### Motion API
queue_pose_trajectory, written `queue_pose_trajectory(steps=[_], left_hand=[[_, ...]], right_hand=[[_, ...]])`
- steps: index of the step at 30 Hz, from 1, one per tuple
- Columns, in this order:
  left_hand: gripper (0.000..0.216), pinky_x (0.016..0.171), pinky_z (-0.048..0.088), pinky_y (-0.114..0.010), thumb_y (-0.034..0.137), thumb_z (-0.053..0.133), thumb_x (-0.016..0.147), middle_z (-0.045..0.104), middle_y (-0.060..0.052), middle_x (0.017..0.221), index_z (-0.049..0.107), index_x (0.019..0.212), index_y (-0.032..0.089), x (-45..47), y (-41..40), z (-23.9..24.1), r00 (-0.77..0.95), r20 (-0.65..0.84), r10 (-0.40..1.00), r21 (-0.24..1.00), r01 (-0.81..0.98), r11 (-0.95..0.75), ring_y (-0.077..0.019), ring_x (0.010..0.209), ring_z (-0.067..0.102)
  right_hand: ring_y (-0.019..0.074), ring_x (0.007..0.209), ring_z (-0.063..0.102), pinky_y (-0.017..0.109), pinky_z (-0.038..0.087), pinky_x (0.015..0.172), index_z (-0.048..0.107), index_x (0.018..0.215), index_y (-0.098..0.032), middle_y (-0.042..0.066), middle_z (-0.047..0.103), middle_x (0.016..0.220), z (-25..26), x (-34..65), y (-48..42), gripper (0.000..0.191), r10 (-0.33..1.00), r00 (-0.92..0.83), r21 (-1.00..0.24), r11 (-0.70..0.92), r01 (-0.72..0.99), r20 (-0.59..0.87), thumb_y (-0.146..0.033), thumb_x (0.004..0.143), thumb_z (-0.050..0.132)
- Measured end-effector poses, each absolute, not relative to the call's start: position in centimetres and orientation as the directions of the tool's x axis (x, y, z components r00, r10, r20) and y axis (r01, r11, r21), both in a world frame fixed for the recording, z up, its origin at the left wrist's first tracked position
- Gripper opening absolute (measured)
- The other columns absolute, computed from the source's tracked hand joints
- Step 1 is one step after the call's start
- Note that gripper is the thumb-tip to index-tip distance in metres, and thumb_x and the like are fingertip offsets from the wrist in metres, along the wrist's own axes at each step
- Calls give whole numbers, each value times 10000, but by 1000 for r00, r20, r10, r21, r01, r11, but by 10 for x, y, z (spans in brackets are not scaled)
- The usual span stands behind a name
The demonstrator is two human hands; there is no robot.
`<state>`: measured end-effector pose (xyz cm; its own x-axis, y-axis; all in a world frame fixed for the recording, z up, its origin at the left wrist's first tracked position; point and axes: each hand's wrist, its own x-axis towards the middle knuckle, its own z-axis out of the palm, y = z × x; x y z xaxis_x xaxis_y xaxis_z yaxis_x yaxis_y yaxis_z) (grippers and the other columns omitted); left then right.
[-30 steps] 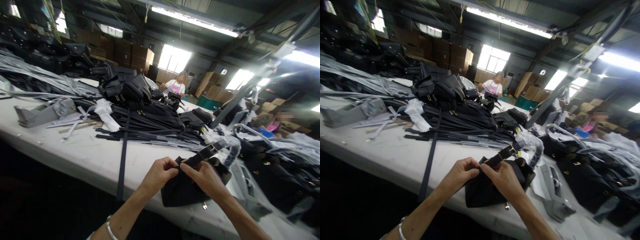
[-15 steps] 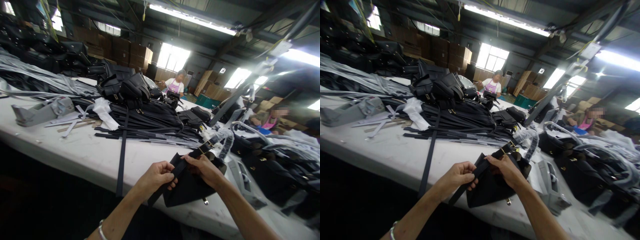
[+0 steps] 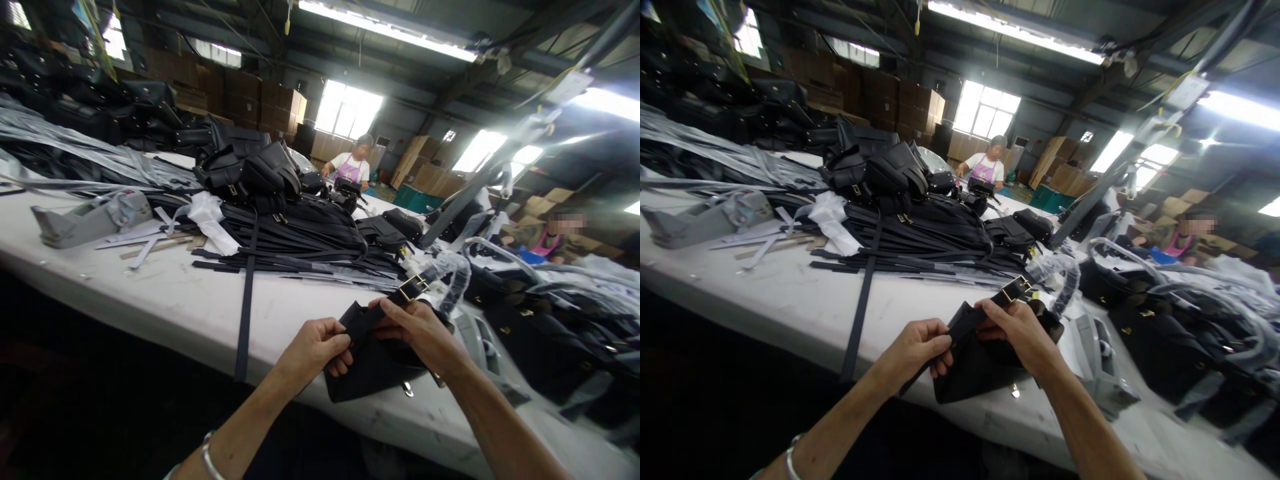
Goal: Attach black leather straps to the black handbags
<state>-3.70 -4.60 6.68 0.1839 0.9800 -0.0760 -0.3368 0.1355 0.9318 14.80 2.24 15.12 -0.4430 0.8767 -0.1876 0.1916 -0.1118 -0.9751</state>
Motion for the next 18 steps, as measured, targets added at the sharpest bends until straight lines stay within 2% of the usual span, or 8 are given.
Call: queue_pose_trajectory(steps=[5, 11, 14, 18], left_hand=[[194, 384, 410, -151, 329, 615, 765, 639, 10, 543, 536, 751, 152, -34, -37, 72, 144, -106, 984, 960, -244, 139, -76, 396, 552], [151, 336, 363, -134, 281, 605, 766, 623, 21, 511, 532, 734, 153, -40, -35, 63, 151, -116, 982, 970, -197, 145, -69, 355, 519], [188, 373, 421, -150, 314, 618, 784, 662, -9, 579, 550, 807, 141, -43, -40, 65, 209, -95, 973, 957, -249, 147, -93, 418, 582], [281, 409, 463, -154, 362, 641, 826, 694, -53, 666, 566, 948, 120, -58, -47, 70, 350, -13, 937, 886, -430, 173, -113, 483, 632]], right_hand=[[177, 700, 702, 240, 577, 608, 708, 907, -132, 86, 748, 790, 141, 145, 26, 393, 888, -408, -977, -196, 85, -214, -477, 730, 770], [173, 648, 707, 228, 587, 587, 710, 848, -116, 87, 744, 720, 136, 143, 28, 356, 881, -410, -969, -247, 28, -236, -433, 712, 797], [173, 665, 711, 233, 592, 598, 710, 881, -117, 86, 747, 739, 137, 145, 28, 313, 870, -424, -963, -269, 21, -253, -391, 747, 778], [167, 659, 709, 233, 594, 596, 715, 902, -109, 91, 747, 743, 138, 146, 29, 257, 865, -428, -959, -282, 18, -263, -344, 799, 736]])
